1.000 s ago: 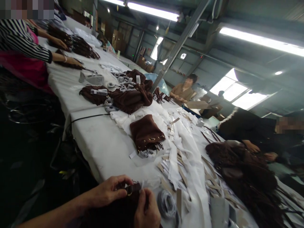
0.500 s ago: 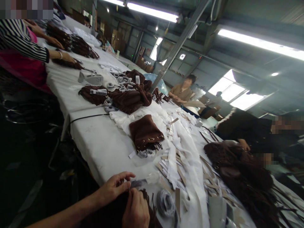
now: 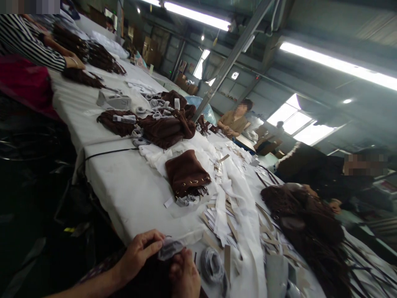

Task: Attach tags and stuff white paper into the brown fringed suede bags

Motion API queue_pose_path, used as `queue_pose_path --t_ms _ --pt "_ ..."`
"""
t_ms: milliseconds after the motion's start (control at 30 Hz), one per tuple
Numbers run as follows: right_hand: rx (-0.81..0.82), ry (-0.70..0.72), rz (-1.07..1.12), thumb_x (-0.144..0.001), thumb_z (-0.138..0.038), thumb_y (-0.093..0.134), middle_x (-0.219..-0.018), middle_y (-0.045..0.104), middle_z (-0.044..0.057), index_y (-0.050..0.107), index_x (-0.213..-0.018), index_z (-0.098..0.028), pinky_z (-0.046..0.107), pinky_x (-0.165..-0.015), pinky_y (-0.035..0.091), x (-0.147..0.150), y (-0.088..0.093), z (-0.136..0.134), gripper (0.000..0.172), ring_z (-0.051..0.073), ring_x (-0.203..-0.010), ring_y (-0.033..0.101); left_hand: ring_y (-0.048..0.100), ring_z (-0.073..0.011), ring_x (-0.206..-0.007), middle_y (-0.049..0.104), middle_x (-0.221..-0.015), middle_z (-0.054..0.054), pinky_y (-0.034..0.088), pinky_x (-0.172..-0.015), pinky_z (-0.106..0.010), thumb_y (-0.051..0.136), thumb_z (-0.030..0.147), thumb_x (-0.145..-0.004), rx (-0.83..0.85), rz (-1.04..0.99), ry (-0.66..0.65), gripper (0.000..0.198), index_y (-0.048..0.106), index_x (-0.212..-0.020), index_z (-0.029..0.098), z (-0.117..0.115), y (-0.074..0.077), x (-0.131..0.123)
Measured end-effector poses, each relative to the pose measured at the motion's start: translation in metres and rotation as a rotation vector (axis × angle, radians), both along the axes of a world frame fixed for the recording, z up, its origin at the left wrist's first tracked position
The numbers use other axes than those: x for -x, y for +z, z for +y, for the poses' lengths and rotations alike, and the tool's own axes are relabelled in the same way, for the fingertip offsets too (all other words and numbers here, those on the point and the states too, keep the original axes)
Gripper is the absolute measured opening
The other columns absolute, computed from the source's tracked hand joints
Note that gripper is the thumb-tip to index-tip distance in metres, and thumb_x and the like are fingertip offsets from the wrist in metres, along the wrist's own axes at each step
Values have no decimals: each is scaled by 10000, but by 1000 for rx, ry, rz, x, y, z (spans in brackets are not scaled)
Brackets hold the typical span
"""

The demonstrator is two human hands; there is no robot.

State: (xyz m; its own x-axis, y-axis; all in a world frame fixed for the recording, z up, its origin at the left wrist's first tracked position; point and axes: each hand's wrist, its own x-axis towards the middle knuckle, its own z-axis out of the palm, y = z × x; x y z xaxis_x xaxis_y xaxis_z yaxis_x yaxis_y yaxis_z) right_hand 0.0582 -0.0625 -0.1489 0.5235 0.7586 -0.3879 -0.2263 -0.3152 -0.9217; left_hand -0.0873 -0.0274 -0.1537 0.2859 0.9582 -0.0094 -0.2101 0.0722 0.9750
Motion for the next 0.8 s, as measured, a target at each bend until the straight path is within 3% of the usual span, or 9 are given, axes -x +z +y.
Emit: queue_pose_path --t_ms 100,200,333,533,667,800 --pt "-25 75 347 -596 -599 742 -697 692 27 653 -786 -165 235 -455 473 -9 23 11 482 132 -522 604 578 -201 -858 645 -903 -67 425 -802 -286 504 388 -888 -176 38 -43 268 609 -769 172 -8 0 2" --pt "-153 36 353 -611 -487 786 -689 687 1 665 -771 -176 236 -551 519 -15 47 16 371 139 -620 642 582 -197 -874 642 -927 -70 422 -814 -281 453 356 -922 -244 83 -87 253 593 -798 185 -12 1 4" --pt "-225 -6 319 -608 -504 779 -695 703 21 692 -759 -176 243 -562 536 -21 67 17 371 151 -630 651 581 -191 -841 636 -889 -61 427 -783 -266 441 386 -922 -253 85 -59 288 553 -743 191 -10 -2 3" --pt "-314 -184 376 -550 -405 846 -562 616 -90 627 -746 -217 121 -365 393 -38 79 12 348 28 -391 476 579 -189 -798 640 -857 -47 435 -748 -259 426 428 -915 -269 80 -58 321 543 -719 202 -11 -10 3" --pt "-310 -215 343 -538 -329 867 -805 712 -43 611 -881 -239 168 -508 518 -56 81 1 438 95 -634 651 583 -190 -797 652 -862 -47 440 -736 -248 435 436 -908 -252 81 -62 319 551 -716 209 -15 -8 3" --pt "-359 -191 278 -560 -379 851 -745 709 -26 612 -908 -214 172 -505 508 -66 89 -8 454 111 -632 655 582 -184 -757 652 -844 -44 450 -703 -236 441 461 -896 -219 74 -60 332 565 -717 211 -18 -4 1"
